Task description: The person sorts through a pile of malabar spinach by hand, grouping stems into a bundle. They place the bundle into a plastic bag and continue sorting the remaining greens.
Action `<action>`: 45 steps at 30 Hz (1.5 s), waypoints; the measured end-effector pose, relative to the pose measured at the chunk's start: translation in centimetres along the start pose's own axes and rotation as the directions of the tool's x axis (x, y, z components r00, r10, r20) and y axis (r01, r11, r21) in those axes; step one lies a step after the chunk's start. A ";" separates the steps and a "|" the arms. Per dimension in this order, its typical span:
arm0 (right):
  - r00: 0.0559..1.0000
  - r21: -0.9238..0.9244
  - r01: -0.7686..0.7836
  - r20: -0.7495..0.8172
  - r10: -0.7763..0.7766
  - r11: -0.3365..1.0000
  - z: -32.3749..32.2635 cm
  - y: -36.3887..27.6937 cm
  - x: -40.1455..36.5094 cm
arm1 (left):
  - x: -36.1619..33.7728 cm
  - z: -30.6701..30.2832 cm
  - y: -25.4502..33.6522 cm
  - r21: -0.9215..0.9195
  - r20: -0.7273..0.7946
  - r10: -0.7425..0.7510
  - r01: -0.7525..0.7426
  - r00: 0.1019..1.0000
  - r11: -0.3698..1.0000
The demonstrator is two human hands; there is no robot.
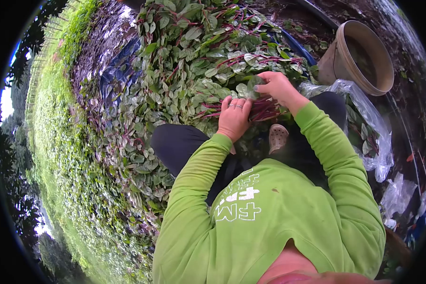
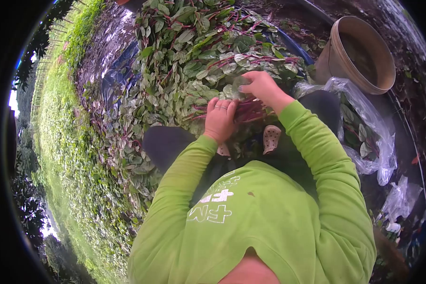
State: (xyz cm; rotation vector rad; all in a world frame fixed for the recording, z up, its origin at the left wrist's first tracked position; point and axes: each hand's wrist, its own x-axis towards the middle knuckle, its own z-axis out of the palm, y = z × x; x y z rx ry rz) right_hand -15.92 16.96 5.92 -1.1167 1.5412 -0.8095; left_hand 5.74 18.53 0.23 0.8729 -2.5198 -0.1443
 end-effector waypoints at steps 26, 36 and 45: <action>0.904 -0.846 0.372 0.238 -0.355 0.383 0.8 3.3 -1.0 | 5.4 0.3 -1.7 -0.390 0.245 -0.157 0.245 0.957 0.888; 0.805 -0.861 0.445 0.265 -0.531 0.245 0.8 5.0 1.8 | 14.4 4.0 -13.8 0.184 0.255 -0.258 0.216 0.932 0.959; 0.730 -0.825 0.490 0.211 -0.651 0.282 0.1 4.4 2.0 | 9.6 2.8 -13.0 0.187 0.216 -0.219 0.180 0.952 0.966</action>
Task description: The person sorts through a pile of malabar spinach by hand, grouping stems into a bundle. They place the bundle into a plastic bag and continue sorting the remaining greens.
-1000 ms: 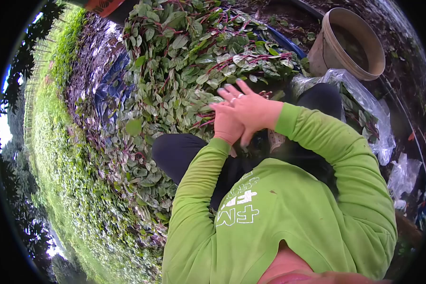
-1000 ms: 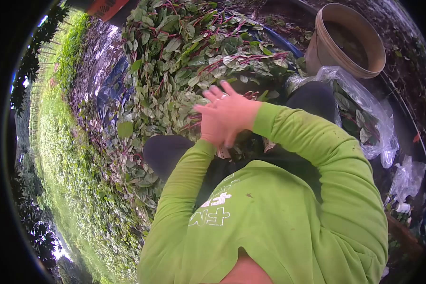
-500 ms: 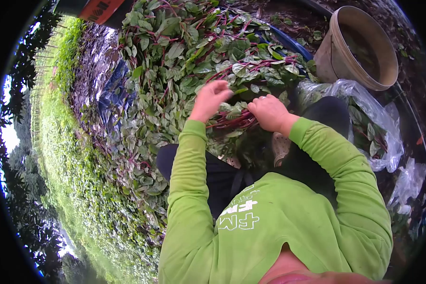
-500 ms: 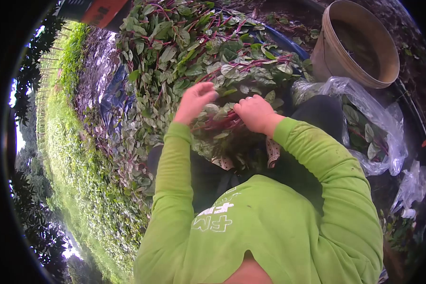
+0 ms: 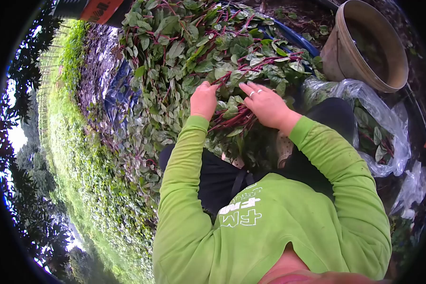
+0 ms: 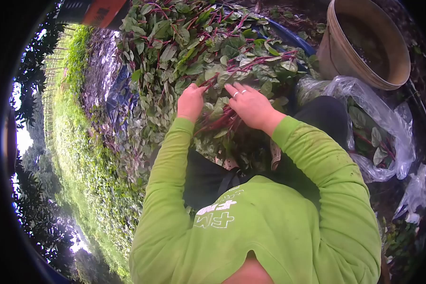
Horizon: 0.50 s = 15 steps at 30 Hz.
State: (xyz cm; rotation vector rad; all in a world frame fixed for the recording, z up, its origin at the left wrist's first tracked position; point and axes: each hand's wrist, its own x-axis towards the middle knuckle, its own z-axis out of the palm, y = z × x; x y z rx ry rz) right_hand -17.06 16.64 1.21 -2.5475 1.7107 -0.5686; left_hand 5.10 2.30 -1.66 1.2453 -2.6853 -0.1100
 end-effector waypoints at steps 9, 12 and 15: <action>0.951 0.164 -0.187 0.276 0.137 0.969 1.5 1.2 0.2 | -3.3 -0.1 0.2 -0.081 -0.018 -0.061 0.059 0.998 0.995; 0.966 0.122 -0.152 0.227 0.121 0.981 2.6 1.2 -0.2 | -3.3 -0.2 -1.8 -0.467 -0.238 -0.386 0.244 0.891 0.850; 0.959 0.070 -0.135 0.258 0.113 0.988 1.4 0.8 0.2 | -2.8 -1.1 -5.3 -0.406 -0.607 -0.553 0.375 0.571 0.833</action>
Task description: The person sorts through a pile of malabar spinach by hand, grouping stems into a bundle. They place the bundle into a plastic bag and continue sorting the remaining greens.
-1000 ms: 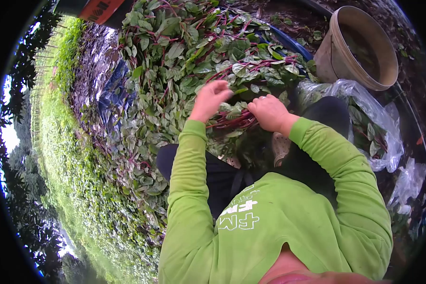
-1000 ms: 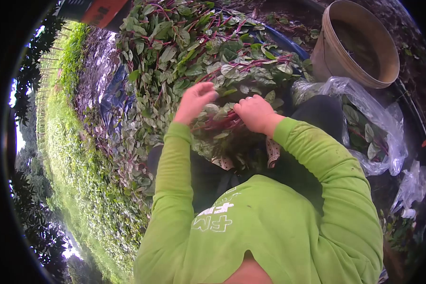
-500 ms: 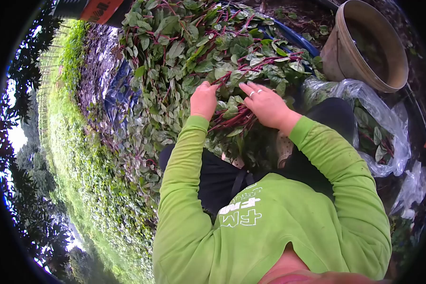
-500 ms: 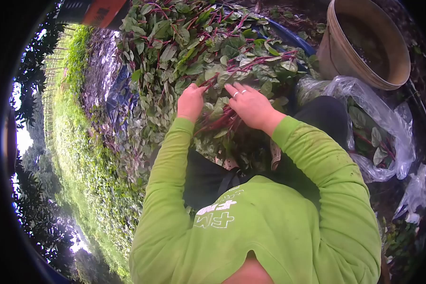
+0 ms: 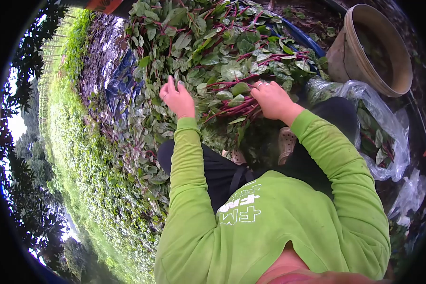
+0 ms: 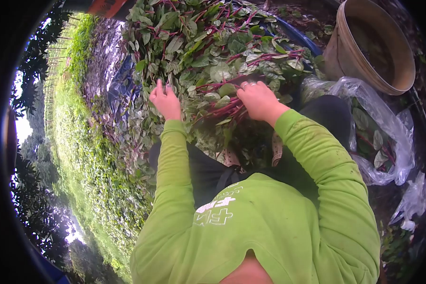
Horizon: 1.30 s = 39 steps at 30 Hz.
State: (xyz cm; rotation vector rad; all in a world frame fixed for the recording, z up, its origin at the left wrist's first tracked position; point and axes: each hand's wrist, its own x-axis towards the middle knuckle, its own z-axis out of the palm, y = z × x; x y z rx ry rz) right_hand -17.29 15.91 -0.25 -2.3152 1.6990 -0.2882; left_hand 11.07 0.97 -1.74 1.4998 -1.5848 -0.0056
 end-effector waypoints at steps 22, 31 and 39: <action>0.986 -0.029 0.153 -0.060 -0.154 0.988 -0.3 -1.6 -0.5 | -7.6 -1.3 3.8 -0.088 0.677 0.139 -0.108 0.722 0.990; 0.949 -0.161 0.292 -0.075 -0.307 0.943 -0.7 -2.4 -0.2 | -0.7 -6.2 1.9 0.302 0.564 0.041 -0.252 0.825 0.919; 0.948 -0.136 0.299 -0.069 -0.310 0.944 0.0 -2.8 -0.6 | -9.5 -0.2 6.6 -0.023 0.736 -0.191 0.307 0.649 0.951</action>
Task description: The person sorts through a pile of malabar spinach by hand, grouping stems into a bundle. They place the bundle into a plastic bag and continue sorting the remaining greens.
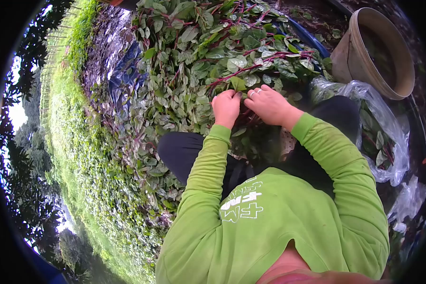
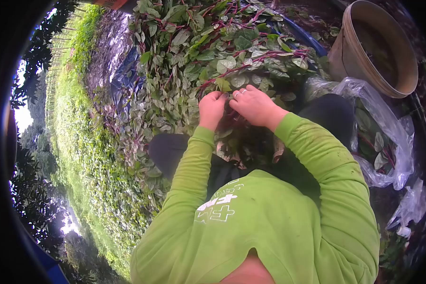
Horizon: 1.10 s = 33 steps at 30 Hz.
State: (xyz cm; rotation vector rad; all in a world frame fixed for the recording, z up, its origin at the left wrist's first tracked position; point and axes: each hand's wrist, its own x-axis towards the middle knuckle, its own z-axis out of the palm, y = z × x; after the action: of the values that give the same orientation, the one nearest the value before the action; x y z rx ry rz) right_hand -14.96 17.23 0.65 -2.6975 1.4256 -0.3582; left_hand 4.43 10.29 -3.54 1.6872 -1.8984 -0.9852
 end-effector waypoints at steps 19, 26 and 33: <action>0.989 0.004 -0.147 0.024 0.147 0.989 -0.2 0.6 0.0 | 3.5 -0.1 1.6 0.269 0.023 0.518 -0.504 0.855 0.821; 0.944 -0.051 -0.014 -0.331 -0.004 0.999 -0.5 0.1 0.5 | 0.0 -2.2 0.0 -0.123 0.098 0.252 -0.240 0.963 0.963; 0.995 -0.039 -0.072 -0.078 0.069 0.997 -0.2 0.0 0.1 | 2.2 -4.2 -3.0 0.421 -0.119 0.359 -0.281 0.926 0.863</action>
State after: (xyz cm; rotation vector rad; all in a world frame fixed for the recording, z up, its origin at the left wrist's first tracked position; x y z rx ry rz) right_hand -14.94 17.17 0.87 -2.6852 1.5613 -0.4360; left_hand 9.12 7.10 -3.28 1.5208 -2.2539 -0.3033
